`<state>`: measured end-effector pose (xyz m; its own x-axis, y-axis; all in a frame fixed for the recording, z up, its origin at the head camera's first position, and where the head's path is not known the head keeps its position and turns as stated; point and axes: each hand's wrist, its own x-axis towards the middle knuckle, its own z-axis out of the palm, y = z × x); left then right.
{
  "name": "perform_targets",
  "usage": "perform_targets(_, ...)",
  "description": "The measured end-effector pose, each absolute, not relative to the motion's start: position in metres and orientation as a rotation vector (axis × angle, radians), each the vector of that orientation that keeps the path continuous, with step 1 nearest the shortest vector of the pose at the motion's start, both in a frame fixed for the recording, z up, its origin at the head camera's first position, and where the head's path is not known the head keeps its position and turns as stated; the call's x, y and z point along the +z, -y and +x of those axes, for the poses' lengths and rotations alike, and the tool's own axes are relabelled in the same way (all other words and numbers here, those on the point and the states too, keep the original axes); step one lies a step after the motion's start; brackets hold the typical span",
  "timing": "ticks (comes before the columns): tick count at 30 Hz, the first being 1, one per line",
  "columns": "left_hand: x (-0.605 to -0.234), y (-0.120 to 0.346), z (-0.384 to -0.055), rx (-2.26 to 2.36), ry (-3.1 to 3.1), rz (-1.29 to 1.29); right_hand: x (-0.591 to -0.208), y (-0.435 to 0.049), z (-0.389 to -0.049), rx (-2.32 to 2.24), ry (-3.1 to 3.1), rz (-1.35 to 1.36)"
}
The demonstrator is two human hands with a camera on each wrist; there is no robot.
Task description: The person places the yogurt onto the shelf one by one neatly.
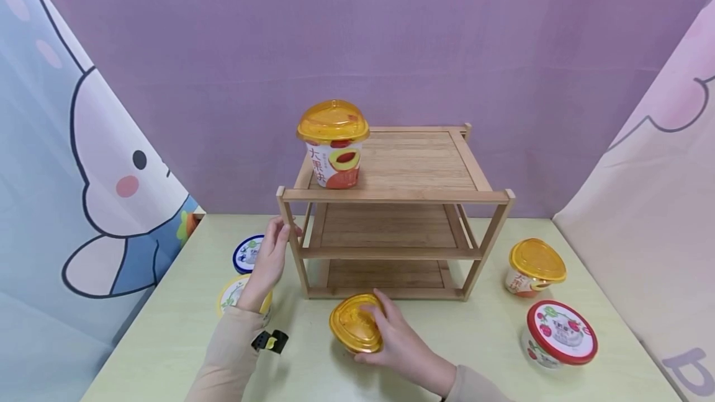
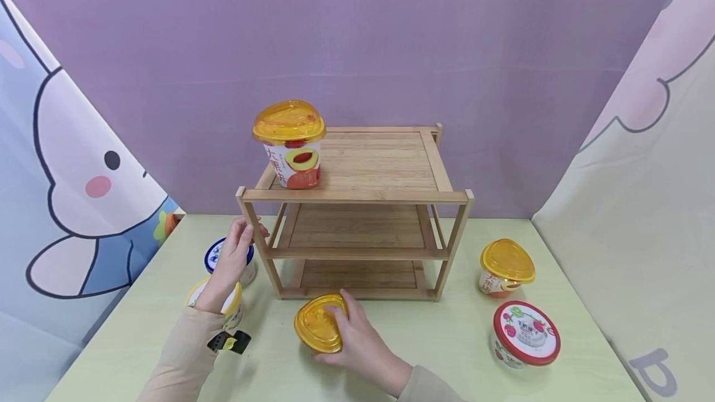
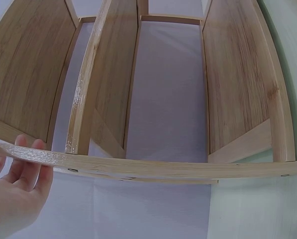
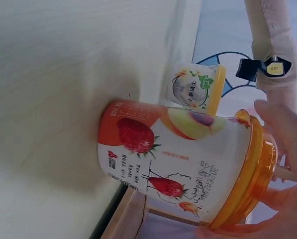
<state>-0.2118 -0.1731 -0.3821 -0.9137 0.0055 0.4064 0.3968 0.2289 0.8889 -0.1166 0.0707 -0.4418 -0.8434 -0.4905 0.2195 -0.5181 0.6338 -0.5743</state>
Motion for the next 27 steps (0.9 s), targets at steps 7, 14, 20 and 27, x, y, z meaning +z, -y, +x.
perform_targets(7, -0.383, 0.173, -0.212, -1.73, 2.19, -0.374, -0.441, -0.075, -0.12, 1.092, 2.832, 0.863)
perform_targets(14, -0.384, 0.173, -0.213, -1.721, 2.186, -0.376, -0.439, -0.084, -0.127, 1.18, 2.87, 0.936)
perform_targets(20, -0.384, 0.173, -0.214, -1.713, 2.171, -0.399, -0.438, -0.09, -0.131, 1.218, 2.877, 0.979)
perform_targets(27, -0.384, 0.174, -0.213, -1.721, 2.172, -0.398, -0.438, -0.096, -0.136, 1.223, 2.866, 1.033)
